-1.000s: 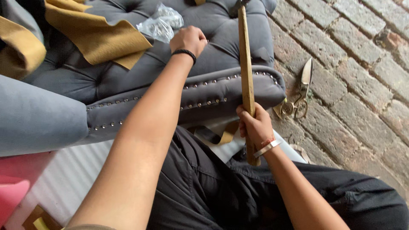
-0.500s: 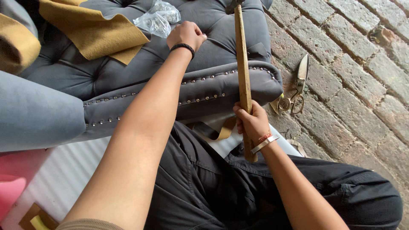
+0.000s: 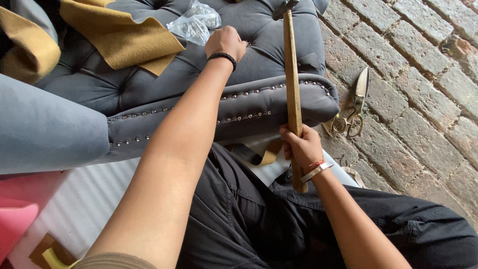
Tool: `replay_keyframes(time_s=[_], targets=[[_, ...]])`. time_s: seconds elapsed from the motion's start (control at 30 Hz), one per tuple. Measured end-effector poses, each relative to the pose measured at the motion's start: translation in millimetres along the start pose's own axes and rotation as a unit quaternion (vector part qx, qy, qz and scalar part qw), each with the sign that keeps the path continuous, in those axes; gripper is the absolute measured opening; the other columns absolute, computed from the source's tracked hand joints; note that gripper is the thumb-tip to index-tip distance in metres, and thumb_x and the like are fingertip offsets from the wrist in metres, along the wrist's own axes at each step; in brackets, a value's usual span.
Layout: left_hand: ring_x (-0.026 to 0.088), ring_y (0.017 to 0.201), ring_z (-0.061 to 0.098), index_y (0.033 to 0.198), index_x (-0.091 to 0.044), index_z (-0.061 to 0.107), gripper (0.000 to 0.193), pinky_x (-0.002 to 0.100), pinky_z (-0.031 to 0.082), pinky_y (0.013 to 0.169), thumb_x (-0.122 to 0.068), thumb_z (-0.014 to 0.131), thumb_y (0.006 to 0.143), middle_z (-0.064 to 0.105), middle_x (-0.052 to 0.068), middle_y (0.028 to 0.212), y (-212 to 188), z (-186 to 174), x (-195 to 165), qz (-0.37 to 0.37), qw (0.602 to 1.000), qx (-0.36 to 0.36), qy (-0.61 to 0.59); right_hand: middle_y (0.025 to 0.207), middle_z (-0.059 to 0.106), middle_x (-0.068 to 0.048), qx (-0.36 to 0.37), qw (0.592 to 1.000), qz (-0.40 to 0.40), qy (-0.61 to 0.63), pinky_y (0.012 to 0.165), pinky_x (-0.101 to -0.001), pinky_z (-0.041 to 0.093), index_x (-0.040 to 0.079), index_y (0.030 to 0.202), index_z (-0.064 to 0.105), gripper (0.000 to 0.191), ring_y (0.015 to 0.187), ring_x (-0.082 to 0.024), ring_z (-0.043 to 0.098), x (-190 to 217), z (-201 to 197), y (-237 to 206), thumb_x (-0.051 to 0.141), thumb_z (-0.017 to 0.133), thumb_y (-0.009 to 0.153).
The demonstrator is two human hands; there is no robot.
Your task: The person sits on the floor of a workshop and hammers decorative upholstery tacks along the edge of a tufted gray sofa armrest, placing each tack by hand and driving it in with a hammer. They occasionally reposition tacks and reach into a plastic bag of tacks on the sofa.
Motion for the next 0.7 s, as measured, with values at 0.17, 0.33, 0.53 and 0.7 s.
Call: replay_keyframes(time_s=[0.17, 0.33, 0.53, 0.7], targets=[[0.031, 0.104, 0.072, 0.102, -0.012, 0.077, 0.032, 0.042, 0.059, 0.087, -0.039, 0.078, 0.084, 0.075, 0.013, 0.11, -1.2, -2.0, -8.6, -0.06, 0.998, 0.018, 0.023, 0.063, 0.057, -0.002, -0.005, 1.0, 0.012, 0.002, 0.041, -0.0287, 0.046, 0.002, 0.104, 0.068, 0.018, 0.047, -0.011, 0.054, -1.9, -1.4, -0.9, 0.016, 0.07, 0.093], [0.031, 0.104, 0.071, 0.101, -0.014, 0.078, 0.032, 0.042, 0.057, 0.087, -0.04, 0.078, 0.083, 0.074, 0.012, 0.109, 2.4, 2.3, -6.8, -0.039, 0.998, 0.026, 0.03, 0.062, 0.056, -0.002, -0.004, 1.0, 0.007, -0.003, 0.041, -0.0289, 0.045, 0.002, 0.103, 0.068, 0.018, 0.046, -0.011, 0.053, -3.4, -3.3, -0.5, 0.017, 0.07, 0.093], [0.031, 0.102, 0.072, 0.1, -0.013, 0.078, 0.044, 0.042, 0.058, 0.086, -0.051, 0.081, 0.079, 0.075, 0.013, 0.107, 1.7, 4.4, -5.2, -0.037, 0.999, 0.022, 0.019, 0.063, 0.057, -0.001, -0.006, 1.0, 0.01, -0.003, 0.041, -0.0287, 0.045, 0.002, 0.102, 0.067, 0.018, 0.046, -0.011, 0.053, -4.9, -1.8, 0.6, 0.018, 0.07, 0.094], [0.031, 0.098, 0.073, 0.098, -0.012, 0.078, 0.033, 0.041, 0.06, 0.082, -0.04, 0.08, 0.079, 0.076, 0.013, 0.104, 0.8, -0.1, -10.0, -0.038, 0.999, -0.009, 0.035, 0.064, 0.057, -0.002, -0.001, 1.0, 0.005, -0.008, 0.042, -0.0284, 0.045, 0.001, 0.102, 0.068, 0.018, 0.047, -0.011, 0.053, -1.0, -1.2, -2.3, 0.017, 0.07, 0.094]])
Point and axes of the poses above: each hand's wrist, its own y-axis towards the middle knuckle, its own z-axis out of the palm, x = y × z, the point moved 1 cm from there along y, towards the middle knuckle
